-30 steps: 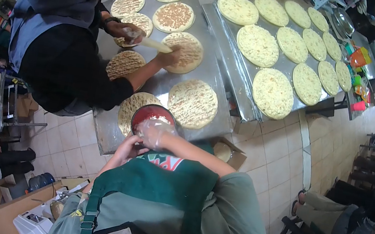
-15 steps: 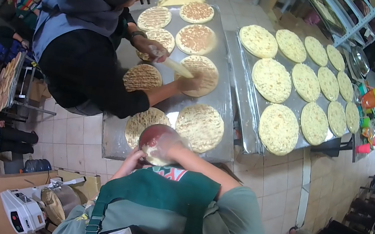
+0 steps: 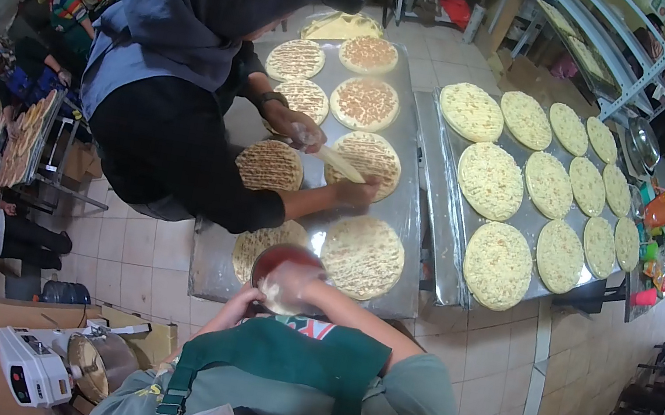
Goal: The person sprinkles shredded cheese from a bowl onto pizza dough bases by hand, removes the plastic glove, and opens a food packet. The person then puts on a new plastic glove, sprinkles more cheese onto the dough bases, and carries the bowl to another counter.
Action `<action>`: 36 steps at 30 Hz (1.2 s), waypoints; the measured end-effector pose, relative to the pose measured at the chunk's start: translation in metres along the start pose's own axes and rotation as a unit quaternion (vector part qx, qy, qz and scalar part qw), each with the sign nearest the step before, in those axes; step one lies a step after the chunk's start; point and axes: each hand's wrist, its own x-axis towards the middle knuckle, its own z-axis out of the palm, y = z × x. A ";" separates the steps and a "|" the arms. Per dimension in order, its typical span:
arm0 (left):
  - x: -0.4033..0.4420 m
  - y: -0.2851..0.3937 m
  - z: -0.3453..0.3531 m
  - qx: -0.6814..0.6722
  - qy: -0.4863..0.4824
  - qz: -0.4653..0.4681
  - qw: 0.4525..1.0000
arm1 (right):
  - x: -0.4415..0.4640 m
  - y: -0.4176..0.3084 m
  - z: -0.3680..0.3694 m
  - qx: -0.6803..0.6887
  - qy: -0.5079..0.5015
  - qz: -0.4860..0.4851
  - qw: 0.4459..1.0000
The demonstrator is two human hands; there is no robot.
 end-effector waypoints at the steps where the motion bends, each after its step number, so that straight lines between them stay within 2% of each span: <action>1: -0.003 0.003 0.001 0.013 0.008 -0.005 1.000 | 0.007 0.004 0.008 0.002 0.001 0.000 1.000; 3: -0.002 0.002 -0.012 0.020 -0.006 0.009 1.000 | 0.023 0.009 0.025 0.023 0.175 0.038 0.984; 5: -0.003 0.001 -0.025 0.026 -0.024 0.023 0.999 | 0.030 -0.003 0.035 0.043 0.171 0.054 0.983; 7: -0.008 0.004 -0.037 0.019 -0.052 0.020 0.998 | 0.033 -0.023 0.031 -0.008 0.131 -0.022 0.991; 8: -0.011 0.004 -0.042 0.020 -0.053 0.017 0.998 | 0.032 -0.026 0.025 -0.010 0.047 -0.049 0.998; 12: -0.025 0.014 -0.057 0.029 -0.019 0.003 0.999 | 0.036 -0.036 0.018 -0.025 0.001 -0.055 0.998; 14: -0.031 0.015 -0.068 0.019 -0.015 -0.008 1.000 | 0.039 -0.055 0.010 -0.109 -0.056 0.041 0.992; 17: -0.032 0.012 -0.088 0.010 -0.028 0.011 1.000 | 0.058 -0.064 0.028 -0.118 -0.095 0.100 0.983; 21: -0.033 0.012 -0.112 0.027 -0.031 -0.023 0.999 | 0.074 -0.066 0.052 0.000 -0.097 0.079 0.992; 23: -0.028 0.011 -0.127 0.036 -0.037 -0.043 0.998 | 0.078 -0.070 0.056 0.090 -0.041 0.018 0.995; 25: -0.017 0.008 -0.141 -0.001 -0.076 -0.082 0.994 | 0.077 -0.079 0.050 0.094 0.002 0.042 0.995; 27: -0.015 0.011 -0.141 -0.014 -0.064 -0.069 0.995 | 0.081 -0.074 0.051 0.097 0.043 0.066 0.992; 29: -0.013 0.016 -0.136 -0.028 -0.051 -0.058 0.997 | 0.093 -0.053 0.061 0.191 0.205 0.090 0.956; 30: -0.009 0.018 -0.136 -0.033 -0.059 -0.057 0.996 | 0.088 -0.050 0.059 0.172 0.249 0.095 0.948; 31: -0.008 0.024 -0.131 -0.038 -0.065 -0.056 0.996 | 0.082 -0.049 0.049 0.173 0.250 0.097 0.948; 32: -0.009 0.026 -0.122 -0.060 -0.044 -0.018 0.997 | 0.075 -0.048 0.037 0.254 0.248 0.096 0.930; 33: -0.007 0.030 -0.117 -0.059 -0.045 -0.018 0.997 | 0.071 -0.047 0.029 0.334 0.243 0.092 0.906; 34: -0.004 0.032 -0.113 -0.056 -0.032 -0.014 0.998 | 0.072 -0.049 0.033 0.603 0.253 0.122 0.746; 35: 0.000 0.034 -0.108 -0.054 -0.019 -0.010 0.998 | 0.066 -0.045 0.027 0.603 0.252 0.122 0.747; 36: 0.006 0.037 -0.107 -0.042 -0.029 -0.025 0.998 | 0.053 -0.048 0.007 0.640 0.221 0.138 0.723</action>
